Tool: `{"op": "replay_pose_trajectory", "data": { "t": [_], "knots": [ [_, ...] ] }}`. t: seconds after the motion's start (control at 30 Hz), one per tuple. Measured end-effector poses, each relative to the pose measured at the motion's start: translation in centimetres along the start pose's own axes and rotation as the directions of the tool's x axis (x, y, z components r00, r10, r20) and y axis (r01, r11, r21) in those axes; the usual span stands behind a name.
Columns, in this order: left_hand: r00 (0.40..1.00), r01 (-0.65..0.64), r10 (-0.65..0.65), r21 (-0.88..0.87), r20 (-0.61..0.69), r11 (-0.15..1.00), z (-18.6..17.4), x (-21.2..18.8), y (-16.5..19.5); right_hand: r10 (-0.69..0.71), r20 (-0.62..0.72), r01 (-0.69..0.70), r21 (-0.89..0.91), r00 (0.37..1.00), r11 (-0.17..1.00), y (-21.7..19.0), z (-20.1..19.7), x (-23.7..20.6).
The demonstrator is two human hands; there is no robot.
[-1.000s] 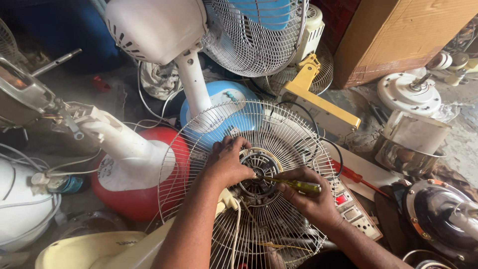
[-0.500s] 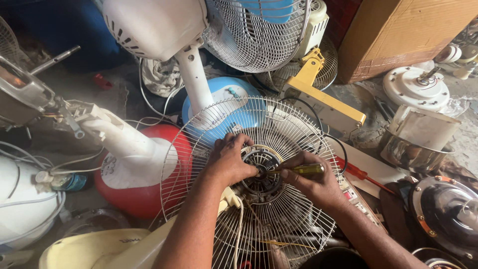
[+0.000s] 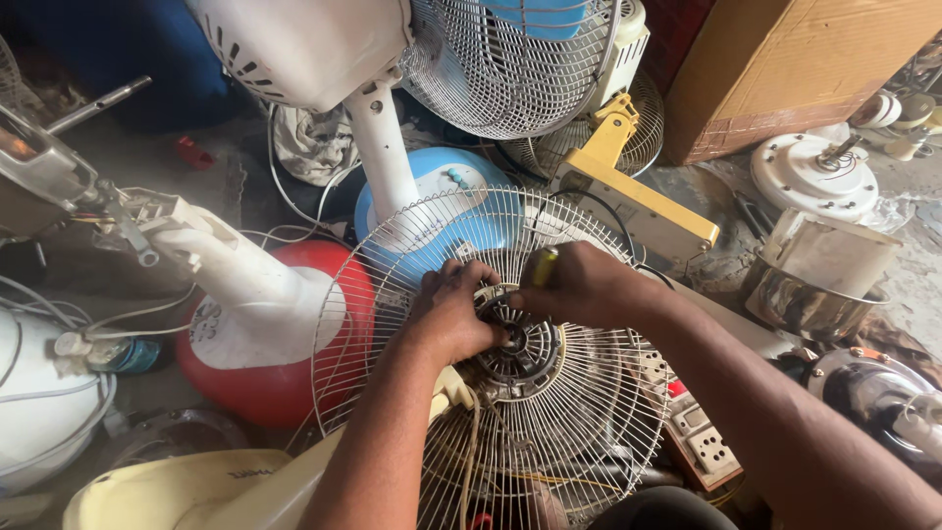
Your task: The person sits on the floor of a cluttered fan repair workshop and uses a screwdriver to work on the rear hub of an electric fan, repeatedly turning screws at the center of the blade assembly while steadying the fan with the other hand. At one point they briefly handle a mobile phone lying beside them before resuming work on the fan.
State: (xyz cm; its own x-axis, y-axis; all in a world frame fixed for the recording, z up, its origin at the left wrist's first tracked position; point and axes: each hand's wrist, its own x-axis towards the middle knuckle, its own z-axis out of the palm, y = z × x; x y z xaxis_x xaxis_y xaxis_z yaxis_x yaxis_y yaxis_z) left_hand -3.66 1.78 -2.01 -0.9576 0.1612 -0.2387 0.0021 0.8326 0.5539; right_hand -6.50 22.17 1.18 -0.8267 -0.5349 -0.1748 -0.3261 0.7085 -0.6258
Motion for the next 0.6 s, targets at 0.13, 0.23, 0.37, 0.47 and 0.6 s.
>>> {"op": "replay_pose_trajectory", "data": {
  "t": [0.13, 0.23, 0.37, 0.47, 0.6],
  "knots": [
    [1.0, -0.027, 0.027, 0.032, 0.002, 0.999, 0.6, 0.7, -1.0, -0.037, 0.084, 0.059, -0.266, 0.996, 0.962, -2.9, -0.4, 1.8],
    [0.994, -0.11, 0.109, 0.114, 0.01, 0.987, 1.3, 1.6, -1.9, -0.159, 0.091, 0.181, -0.335, 0.983, 0.925, -4.5, 0.4, 2.1],
    [0.986, -0.167, 0.165, 0.2, 0.029, 0.965, 2.0, 2.4, -2.6, -0.12, 0.136, 0.166, -0.408, 0.983, 0.898, -5.7, 1.7, 2.7],
    [0.979, -0.204, 0.204, 0.144, 0.01, 0.968, 1.9, 2.2, -2.5, -0.264, 0.098, 0.282, -0.333, 0.959, 0.9, -5.3, 1.1, 2.6],
    [0.996, -0.073, 0.07, -0.058, -0.052, 0.996, 1.0, 1.5, -1.9, 0.032, 0.026, -0.028, -0.124, 0.999, 0.992, -2.7, -0.8, 0.6]
  ]
}}
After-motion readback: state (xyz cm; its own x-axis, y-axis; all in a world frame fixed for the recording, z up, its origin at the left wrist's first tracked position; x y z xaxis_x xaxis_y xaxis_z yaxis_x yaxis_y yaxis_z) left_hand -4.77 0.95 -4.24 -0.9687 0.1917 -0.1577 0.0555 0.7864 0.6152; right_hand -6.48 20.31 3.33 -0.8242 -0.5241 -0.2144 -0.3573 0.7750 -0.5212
